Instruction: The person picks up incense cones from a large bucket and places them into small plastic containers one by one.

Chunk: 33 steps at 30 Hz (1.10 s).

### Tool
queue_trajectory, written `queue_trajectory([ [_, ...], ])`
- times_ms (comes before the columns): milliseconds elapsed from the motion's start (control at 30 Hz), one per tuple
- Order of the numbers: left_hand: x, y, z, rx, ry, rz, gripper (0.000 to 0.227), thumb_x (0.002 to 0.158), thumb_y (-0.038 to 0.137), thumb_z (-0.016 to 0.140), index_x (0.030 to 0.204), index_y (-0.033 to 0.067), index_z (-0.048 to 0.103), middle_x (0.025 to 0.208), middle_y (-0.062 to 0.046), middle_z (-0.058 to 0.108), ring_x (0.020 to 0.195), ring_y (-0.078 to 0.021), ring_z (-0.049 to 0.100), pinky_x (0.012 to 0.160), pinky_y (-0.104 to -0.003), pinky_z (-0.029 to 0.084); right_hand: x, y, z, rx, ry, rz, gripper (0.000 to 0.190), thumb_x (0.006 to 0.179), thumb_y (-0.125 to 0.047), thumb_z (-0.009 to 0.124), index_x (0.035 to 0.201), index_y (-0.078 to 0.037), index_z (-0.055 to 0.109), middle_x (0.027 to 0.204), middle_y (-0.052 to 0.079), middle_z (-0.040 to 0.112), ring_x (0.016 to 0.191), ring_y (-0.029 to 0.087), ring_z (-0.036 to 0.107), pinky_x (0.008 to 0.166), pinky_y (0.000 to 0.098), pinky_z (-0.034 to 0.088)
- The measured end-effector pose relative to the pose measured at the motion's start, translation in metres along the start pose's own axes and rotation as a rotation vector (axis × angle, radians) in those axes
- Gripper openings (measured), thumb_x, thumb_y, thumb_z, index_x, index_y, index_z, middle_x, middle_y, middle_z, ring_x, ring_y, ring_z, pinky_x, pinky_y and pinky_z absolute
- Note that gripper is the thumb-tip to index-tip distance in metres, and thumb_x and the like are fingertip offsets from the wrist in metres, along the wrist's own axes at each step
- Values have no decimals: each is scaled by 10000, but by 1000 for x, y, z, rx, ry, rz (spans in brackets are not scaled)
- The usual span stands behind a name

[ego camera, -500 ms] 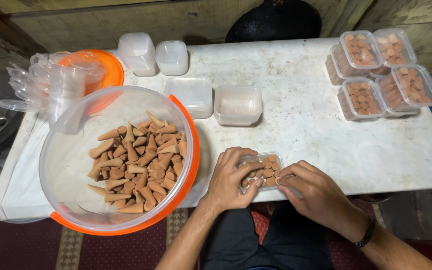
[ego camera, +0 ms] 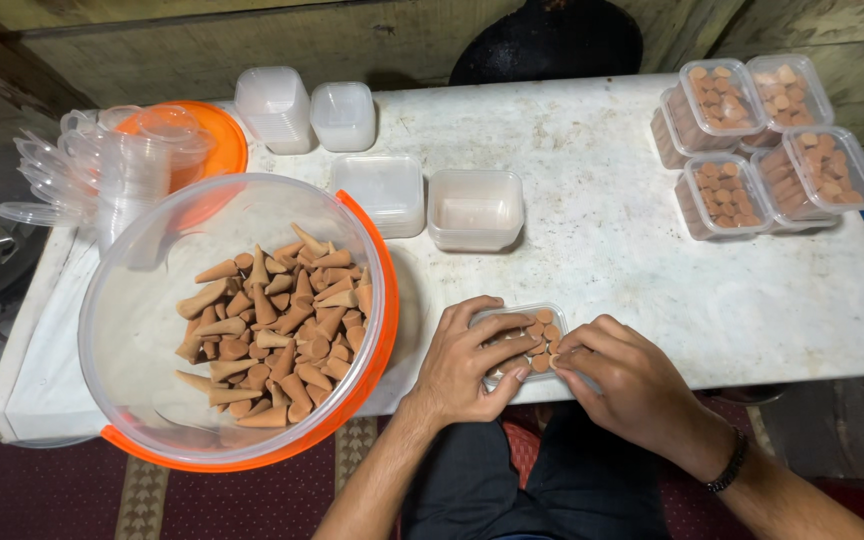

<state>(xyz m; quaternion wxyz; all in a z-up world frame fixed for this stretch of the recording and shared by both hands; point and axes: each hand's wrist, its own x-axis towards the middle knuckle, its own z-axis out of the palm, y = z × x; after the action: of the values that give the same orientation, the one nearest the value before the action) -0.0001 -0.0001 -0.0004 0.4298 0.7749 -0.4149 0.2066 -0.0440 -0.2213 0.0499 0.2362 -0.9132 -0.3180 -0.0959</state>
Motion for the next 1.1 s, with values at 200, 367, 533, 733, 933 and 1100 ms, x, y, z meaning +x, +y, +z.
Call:
queue_trajectory([
  [200,-3,-2,3,8,-16,5,219,913,239,625,1085,139,717,1195,-12,688,1163,-380,591,964,-479,442,-4,4,5,-16,-26,20,43,875,-84,670,895,-65,702,894,32,653,790,214,561,661,323,507],
  [367,-2,-2,2,5,-11,12,219,912,227,630,1094,136,710,1207,-18,686,1160,-381,591,953,-479,448,-1,0,0,-51,15,-9,56,864,-82,687,905,-43,688,888,53,658,791,230,581,677,342,516],
  [533,-2,-1,1,-1,-8,6,217,911,229,636,1091,133,710,1211,-22,687,1158,-375,595,954,-476,451,0,0,-8,-46,42,23,68,872,-49,631,925,-27,668,889,67,637,805,241,577,683,346,503],
  [733,-2,-1,1,8,-1,21,226,923,233,618,1112,141,700,1226,-34,676,1159,-375,594,975,-473,453,-2,6,-4,-35,8,50,204,813,23,591,974,-44,697,895,48,634,807,220,578,643,331,516],
  [933,-6,-2,1,153,-141,185,414,930,357,574,1317,228,640,1317,-103,621,1208,-333,560,979,-492,393,-4,18,2,-40,-44,103,433,697,99,467,1007,-44,733,1027,100,621,912,252,578,674,359,550],
  [1100,-8,-3,3,202,-245,212,424,919,314,585,1339,263,622,1384,-97,581,1259,-341,539,1025,-521,368,-13,24,9,-10,-43,126,419,688,115,469,981,-32,730,1114,124,620,947,276,586,735,363,577],
])
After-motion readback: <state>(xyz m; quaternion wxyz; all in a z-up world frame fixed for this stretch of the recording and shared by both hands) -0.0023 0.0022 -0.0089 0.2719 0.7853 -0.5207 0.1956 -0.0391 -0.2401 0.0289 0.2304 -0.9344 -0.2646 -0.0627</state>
